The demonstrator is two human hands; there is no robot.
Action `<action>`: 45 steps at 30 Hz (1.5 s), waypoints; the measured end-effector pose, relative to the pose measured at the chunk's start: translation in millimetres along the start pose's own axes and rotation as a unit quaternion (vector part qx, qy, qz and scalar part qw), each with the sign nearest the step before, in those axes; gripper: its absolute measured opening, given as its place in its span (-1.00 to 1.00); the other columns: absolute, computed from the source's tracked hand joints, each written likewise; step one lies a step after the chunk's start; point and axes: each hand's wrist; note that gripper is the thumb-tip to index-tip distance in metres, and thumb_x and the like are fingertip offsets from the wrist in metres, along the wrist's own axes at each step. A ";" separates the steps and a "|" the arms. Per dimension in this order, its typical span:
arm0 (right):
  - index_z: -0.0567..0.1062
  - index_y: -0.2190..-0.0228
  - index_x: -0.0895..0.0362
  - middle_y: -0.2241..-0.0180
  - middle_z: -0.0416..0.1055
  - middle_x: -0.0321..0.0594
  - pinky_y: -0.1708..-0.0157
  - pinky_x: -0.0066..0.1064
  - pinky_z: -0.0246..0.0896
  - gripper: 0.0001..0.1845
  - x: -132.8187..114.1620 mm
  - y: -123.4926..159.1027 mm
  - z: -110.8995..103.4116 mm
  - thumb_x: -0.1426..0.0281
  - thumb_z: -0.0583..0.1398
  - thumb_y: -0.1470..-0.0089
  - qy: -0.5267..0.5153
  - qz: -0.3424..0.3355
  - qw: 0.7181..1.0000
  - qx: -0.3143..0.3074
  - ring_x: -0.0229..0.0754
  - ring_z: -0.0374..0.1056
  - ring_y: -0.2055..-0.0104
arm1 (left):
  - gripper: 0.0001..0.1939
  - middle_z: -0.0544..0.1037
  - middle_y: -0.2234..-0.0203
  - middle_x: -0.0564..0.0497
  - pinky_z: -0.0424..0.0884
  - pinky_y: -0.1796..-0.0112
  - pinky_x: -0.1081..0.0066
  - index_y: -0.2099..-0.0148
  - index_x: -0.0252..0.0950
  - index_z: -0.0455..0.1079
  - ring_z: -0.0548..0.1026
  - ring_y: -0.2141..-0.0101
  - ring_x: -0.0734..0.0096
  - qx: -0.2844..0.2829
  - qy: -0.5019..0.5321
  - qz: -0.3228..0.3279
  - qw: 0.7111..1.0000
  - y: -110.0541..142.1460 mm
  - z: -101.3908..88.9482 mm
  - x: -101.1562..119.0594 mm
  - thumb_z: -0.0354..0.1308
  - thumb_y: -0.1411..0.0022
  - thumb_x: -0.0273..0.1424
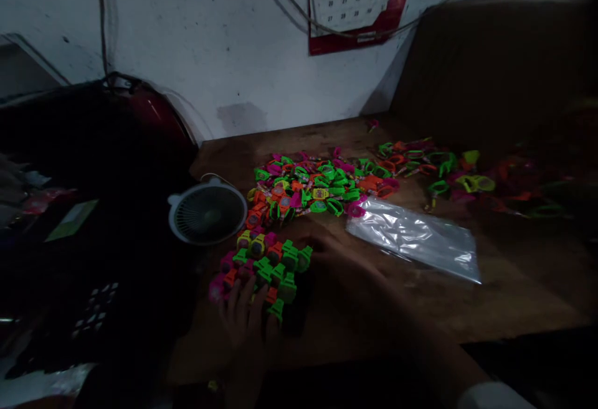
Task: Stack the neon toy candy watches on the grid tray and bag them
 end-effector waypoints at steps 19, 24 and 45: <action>0.30 0.02 0.25 0.27 0.49 -0.09 0.25 -0.36 0.28 -0.48 17.6 53.1 -11.0 0.46 0.21 0.07 -0.093 0.178 0.954 0.225 -0.12 0.41 0.27 | -0.61 0.57 0.16 0.08 0.39 0.14 0.44 0.06 -0.18 0.43 0.51 0.17 0.35 -0.481 0.191 0.115 0.848 -194.7 41.8 29.7 0.29 0.00 -0.33; 0.51 0.29 0.20 0.35 0.51 -0.19 0.24 -0.33 0.29 -0.62 5.5 62.9 26.7 0.28 0.32 0.21 -0.430 0.144 0.876 0.166 -0.14 0.41 0.31 | -0.65 0.54 0.25 -0.01 0.39 0.19 0.39 0.11 -0.29 0.37 0.49 0.21 0.31 -0.491 0.189 0.081 0.846 -186.2 55.4 14.1 0.23 -0.05 -0.26; 0.50 0.40 0.17 0.32 0.51 -0.07 0.28 -0.41 0.25 -0.76 -13.8 53.3 78.8 0.54 0.05 0.07 -0.045 0.012 0.979 0.197 -0.12 0.41 0.30 | -0.71 0.53 0.29 0.09 0.34 0.24 0.44 0.08 -0.18 0.34 0.48 0.27 0.35 -0.491 0.165 0.120 0.847 -180.3 61.4 11.8 0.13 -0.11 -0.29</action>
Point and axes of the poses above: each hand's wrist, its own y-axis away from the middle knuckle, its own z-axis out of the palm, x = y × z
